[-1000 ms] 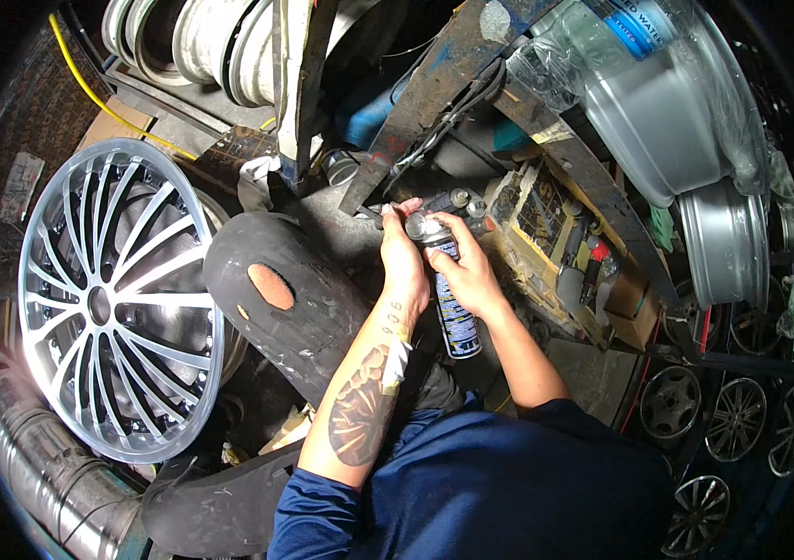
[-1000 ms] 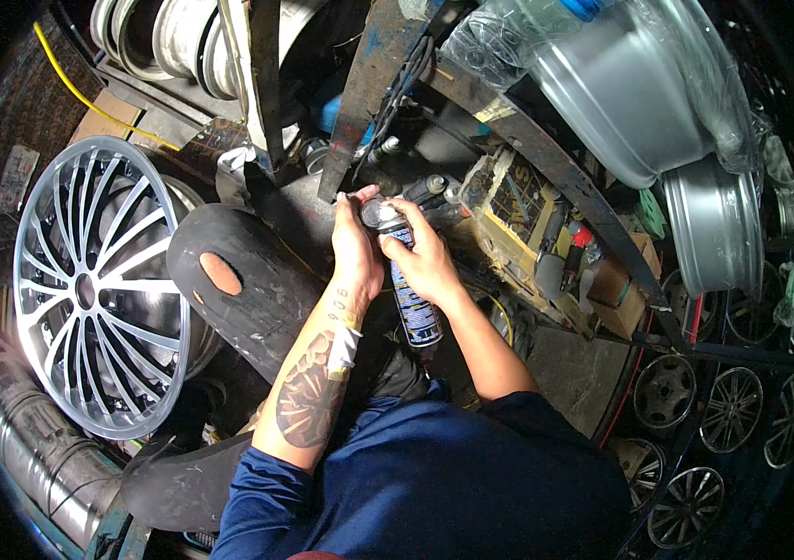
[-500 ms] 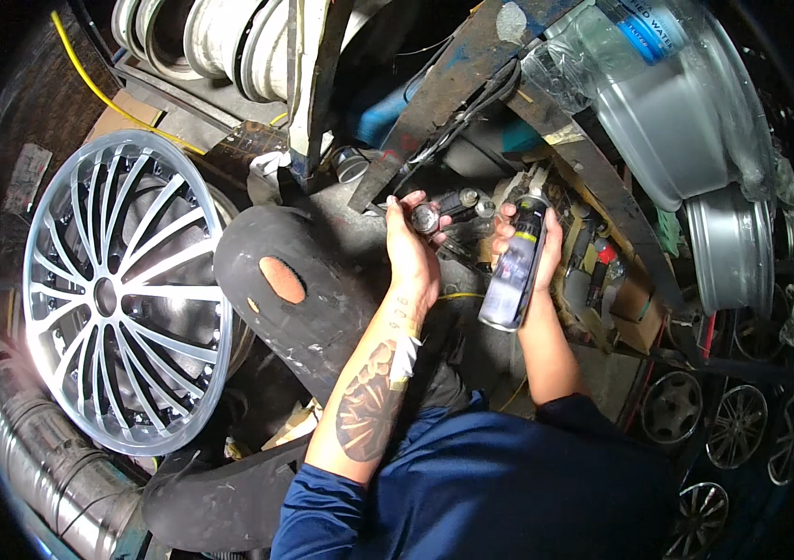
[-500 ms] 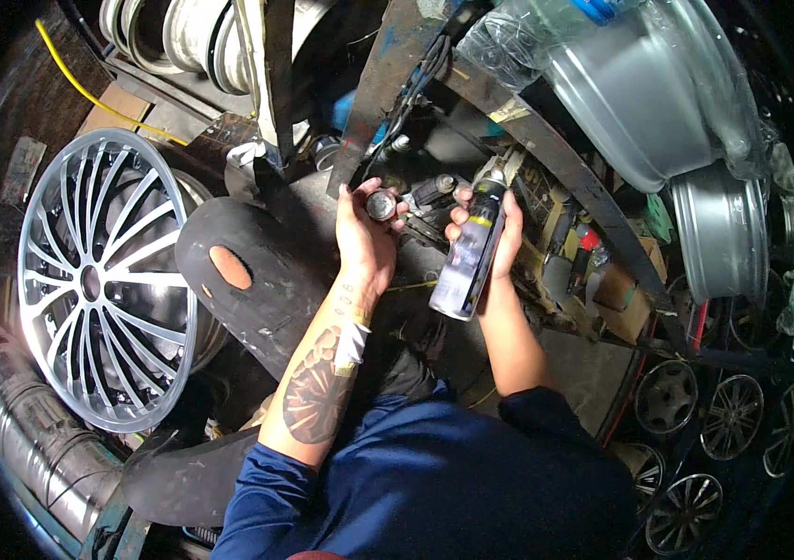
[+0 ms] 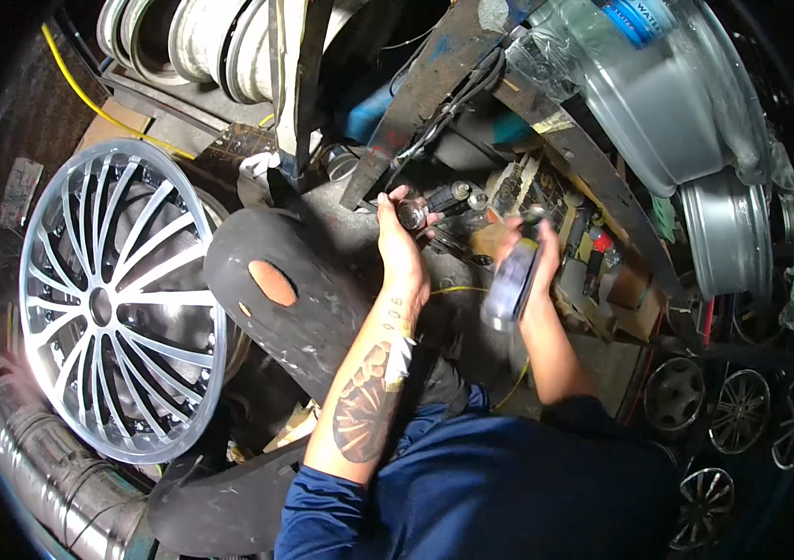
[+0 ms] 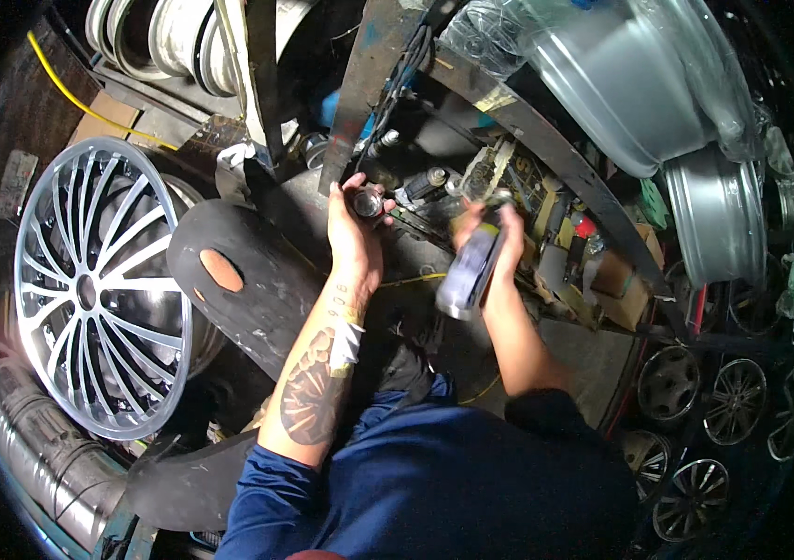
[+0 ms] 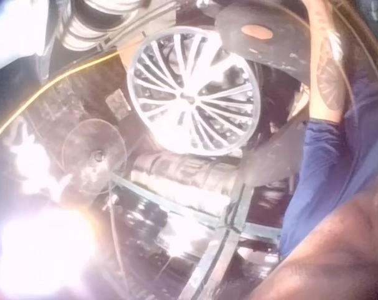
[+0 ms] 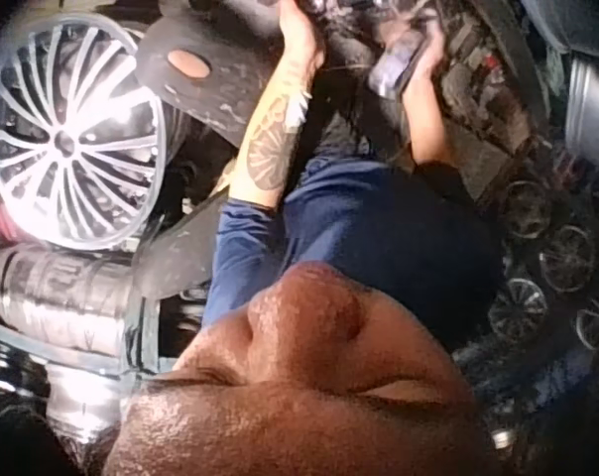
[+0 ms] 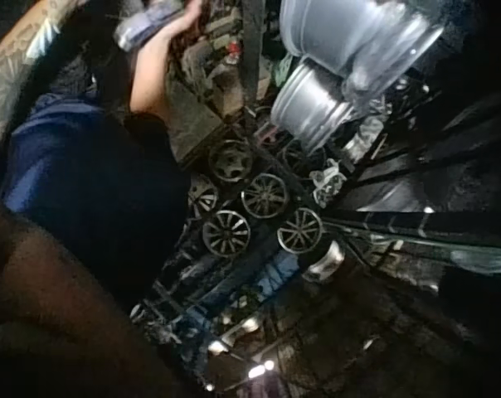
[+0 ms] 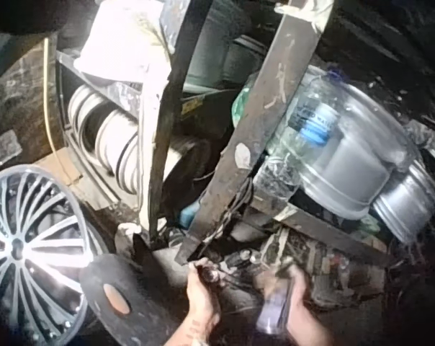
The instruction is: The person sprays silver paint into a small lid, then uses a paintbrush to apply the paint from the lid onto the decorative bolts surrounding the center of a car rim.
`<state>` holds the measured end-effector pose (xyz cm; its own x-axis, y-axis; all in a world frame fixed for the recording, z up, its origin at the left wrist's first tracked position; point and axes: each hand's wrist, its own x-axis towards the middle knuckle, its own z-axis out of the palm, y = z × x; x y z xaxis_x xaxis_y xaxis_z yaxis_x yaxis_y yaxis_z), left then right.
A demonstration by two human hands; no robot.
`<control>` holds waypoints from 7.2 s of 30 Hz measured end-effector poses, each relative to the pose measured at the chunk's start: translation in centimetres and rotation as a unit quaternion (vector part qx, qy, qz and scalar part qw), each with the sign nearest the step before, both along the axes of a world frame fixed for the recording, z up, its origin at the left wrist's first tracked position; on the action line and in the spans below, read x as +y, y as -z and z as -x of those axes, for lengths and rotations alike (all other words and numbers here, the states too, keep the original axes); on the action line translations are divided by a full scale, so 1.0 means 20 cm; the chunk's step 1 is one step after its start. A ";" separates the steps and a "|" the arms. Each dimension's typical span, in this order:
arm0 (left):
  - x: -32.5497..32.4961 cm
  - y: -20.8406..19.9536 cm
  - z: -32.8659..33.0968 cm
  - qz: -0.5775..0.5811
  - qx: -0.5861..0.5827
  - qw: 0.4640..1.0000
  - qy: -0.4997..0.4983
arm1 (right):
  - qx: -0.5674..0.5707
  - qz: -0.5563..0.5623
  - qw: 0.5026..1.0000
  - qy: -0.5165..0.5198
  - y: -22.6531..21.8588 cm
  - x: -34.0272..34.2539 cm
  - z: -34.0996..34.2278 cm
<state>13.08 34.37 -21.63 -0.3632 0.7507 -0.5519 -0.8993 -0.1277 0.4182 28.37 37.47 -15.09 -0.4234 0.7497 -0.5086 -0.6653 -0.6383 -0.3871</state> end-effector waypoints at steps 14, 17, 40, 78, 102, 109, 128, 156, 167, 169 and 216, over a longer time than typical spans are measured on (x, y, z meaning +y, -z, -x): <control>0.01 -0.03 0.02 -0.042 0.022 0.999 0.007 | -0.206 -0.063 0.946 -0.241 0.03 -0.04 -0.06; 0.02 -0.03 0.03 -0.046 0.021 0.999 -0.002 | 0.012 0.018 0.988 -0.155 0.04 -0.02 -0.03; -0.01 -0.08 -0.01 -0.118 -0.025 0.987 0.111 | -0.474 -0.390 0.704 -0.357 0.04 0.12 0.14; 0.01 -0.03 -0.03 -0.090 -0.019 0.992 0.083 | -0.511 -0.445 0.649 -0.345 0.08 0.11 0.15; 0.01 -0.04 0.01 -0.069 0.004 0.997 0.020 | -0.224 -0.182 0.957 0.041 -0.14 0.24 0.15; 0.00 -0.04 0.03 -0.078 -0.040 0.996 -0.020 | -0.293 -0.182 0.931 -0.120 -0.10 0.12 0.05; 0.01 0.01 0.01 -0.099 -0.107 0.989 -0.021 | -0.490 -0.538 0.563 -0.392 0.01 0.09 0.24; 0.02 0.02 0.01 -0.094 -0.082 0.992 -0.014 | -0.490 -0.545 0.580 -0.355 0.00 0.06 0.28; 0.02 0.02 0.01 -0.089 -0.083 0.992 -0.015 | -0.493 -0.562 0.571 -0.341 0.02 0.07 0.26; 0.02 0.02 0.01 -0.088 -0.085 0.992 -0.011 | -0.473 -0.584 0.568 -0.335 0.04 0.07 0.24; 0.00 -0.04 0.01 -0.149 -0.136 0.979 -0.041 | -0.515 -0.567 0.513 -0.388 -0.17 0.10 0.31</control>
<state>12.79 34.37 -20.86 -0.2993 0.8675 -0.3972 -0.9537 -0.2843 0.0978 22.18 39.56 -11.77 -0.7633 0.6189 -0.1854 0.5480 0.4682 -0.6932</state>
